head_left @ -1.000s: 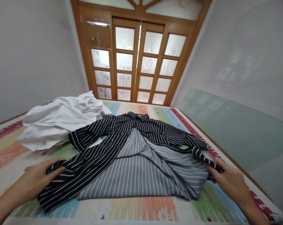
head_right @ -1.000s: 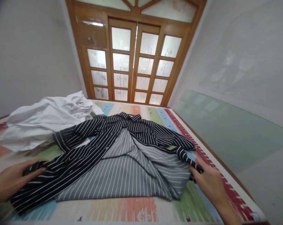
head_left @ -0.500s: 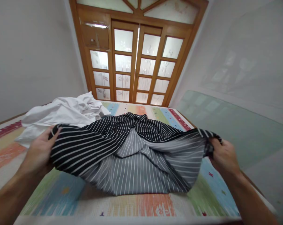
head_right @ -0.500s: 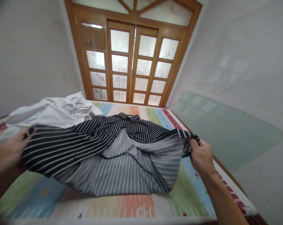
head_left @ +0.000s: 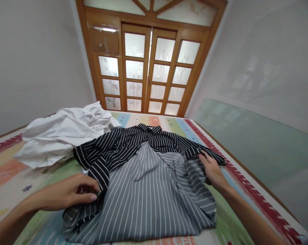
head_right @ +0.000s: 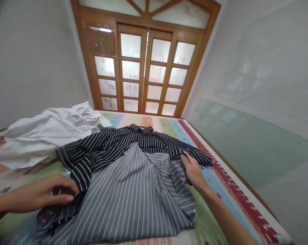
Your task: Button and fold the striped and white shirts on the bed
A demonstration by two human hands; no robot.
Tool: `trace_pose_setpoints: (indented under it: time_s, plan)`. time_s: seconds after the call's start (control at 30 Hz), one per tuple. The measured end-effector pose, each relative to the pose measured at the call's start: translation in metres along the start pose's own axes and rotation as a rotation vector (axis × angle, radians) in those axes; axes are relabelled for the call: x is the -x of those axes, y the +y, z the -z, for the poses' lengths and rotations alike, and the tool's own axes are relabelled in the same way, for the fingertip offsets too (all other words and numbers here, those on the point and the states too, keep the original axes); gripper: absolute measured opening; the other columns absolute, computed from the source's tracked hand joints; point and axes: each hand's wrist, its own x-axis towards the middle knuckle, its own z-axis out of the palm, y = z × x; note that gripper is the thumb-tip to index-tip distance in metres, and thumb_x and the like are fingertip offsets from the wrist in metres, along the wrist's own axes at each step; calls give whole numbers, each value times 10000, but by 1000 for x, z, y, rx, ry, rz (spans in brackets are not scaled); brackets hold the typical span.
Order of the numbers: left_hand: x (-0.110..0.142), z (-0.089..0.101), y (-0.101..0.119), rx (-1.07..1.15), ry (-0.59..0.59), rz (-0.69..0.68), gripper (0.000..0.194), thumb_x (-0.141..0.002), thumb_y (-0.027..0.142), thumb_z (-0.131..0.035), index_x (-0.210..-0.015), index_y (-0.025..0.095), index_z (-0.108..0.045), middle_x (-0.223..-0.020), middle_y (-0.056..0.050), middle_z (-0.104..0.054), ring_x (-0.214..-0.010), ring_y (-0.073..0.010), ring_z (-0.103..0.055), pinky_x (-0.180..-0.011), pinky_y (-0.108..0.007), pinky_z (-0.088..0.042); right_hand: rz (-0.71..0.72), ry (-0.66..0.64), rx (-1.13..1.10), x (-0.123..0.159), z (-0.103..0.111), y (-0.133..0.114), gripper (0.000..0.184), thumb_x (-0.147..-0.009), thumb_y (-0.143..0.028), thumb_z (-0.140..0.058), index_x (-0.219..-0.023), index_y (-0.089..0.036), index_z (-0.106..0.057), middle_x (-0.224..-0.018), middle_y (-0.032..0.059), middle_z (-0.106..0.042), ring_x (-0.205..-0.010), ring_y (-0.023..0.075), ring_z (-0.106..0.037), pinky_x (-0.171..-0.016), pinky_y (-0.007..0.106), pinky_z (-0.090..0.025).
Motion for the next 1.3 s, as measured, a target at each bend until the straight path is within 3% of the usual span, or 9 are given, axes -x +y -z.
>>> trace_pose_setpoints:
  time_s: [0.1, 0.23, 0.33, 0.5, 0.7, 0.83, 1.03, 1.13, 1.3]
  plan:
    - [-15, -18, 12, -80, -146, -88, 452, -834, 586, -503, -806, 165, -664, -607, -14, -622, -668, -182, -593, -627, -246, -474, 120, -374, -71, 9, -19, -33, 417, -917, -493, -448, -1095, -210, -698, -1035, 67, -720, -975, 231, -641, -896, 343, -487]
    - [-39, -43, 30, -172, -356, -209, 462, -882, 560, -452, -735, 166, -644, -620, -6, -609, -620, -148, -551, -590, -226, -404, 339, -1108, -50, 15, -40, -64, 366, -916, -455, -521, -1110, -209, -711, -1022, 57, -735, -903, 189, -670, -844, 285, -489]
    - [-57, -59, 41, -240, -435, -264, 484, -920, 535, -410, -691, 166, -621, -630, -3, -606, -588, -132, -527, -566, -228, -355, 352, -1340, -76, 7, -56, -62, 469, -762, -519, -700, -1100, -194, -716, -1022, 58, -738, -887, 189, -679, -810, 271, -494]
    - [-101, -90, 21, -404, -470, -364, 300, -919, 380, -449, -875, 177, -666, -871, -60, -697, -802, -194, -625, -734, -279, -432, 177, -1033, -128, -32, -89, -43, 458, -916, -522, -471, -820, -144, -712, -759, 53, -717, -645, 140, -636, -604, 246, -482]
    - [-159, -123, -43, -502, -583, -256, 533, -852, 387, -545, -1311, 116, -526, -1374, -184, -538, -1290, -310, -477, -1067, -401, -347, 296, -471, 266, -99, -140, -13, 180, -861, -221, -554, -923, -163, -712, -946, 71, -734, -895, 204, -664, -853, 332, -477]
    - [-175, -138, -55, -503, -738, -150, 1039, -633, 703, -663, -1470, 167, -359, -1558, -169, -252, -1436, -414, -175, -1138, -538, -198, 347, -535, 427, -135, -171, 11, 403, -859, -193, -547, -1255, -151, -608, -1287, 111, -627, -1190, 236, -572, -1037, 367, -389]
    - [-196, -154, -56, -555, -792, -131, 1245, -512, 826, -635, -1528, 246, -209, -1597, -112, -77, -1427, -487, 8, -1100, -681, -42, 259, -591, 642, -164, -210, 29, 536, -967, -375, -410, -1458, -161, -397, -1382, 137, -546, -1281, 267, -483, -1038, 391, -367]
    - [-210, -162, -62, -547, -773, -121, 1212, -532, 839, -611, -1526, 273, -212, -1600, -97, -78, -1423, -499, 3, -1093, -689, -59, 185, -568, 752, -177, -223, 32, 509, -990, -402, -325, -1439, -186, -432, -1337, 131, -582, -1258, 289, -482, -1005, 405, -375]
    - [-229, -179, -65, -564, -562, -108, 755, -879, 714, -251, -1467, 259, -380, -1524, -109, -368, -1385, -435, -280, -1058, -626, -241, 119, -494, 778, -198, -237, 31, 479, -983, -369, -315, -1410, -207, -462, -1364, 145, -530, -1234, 310, -462, -967, 450, -376]
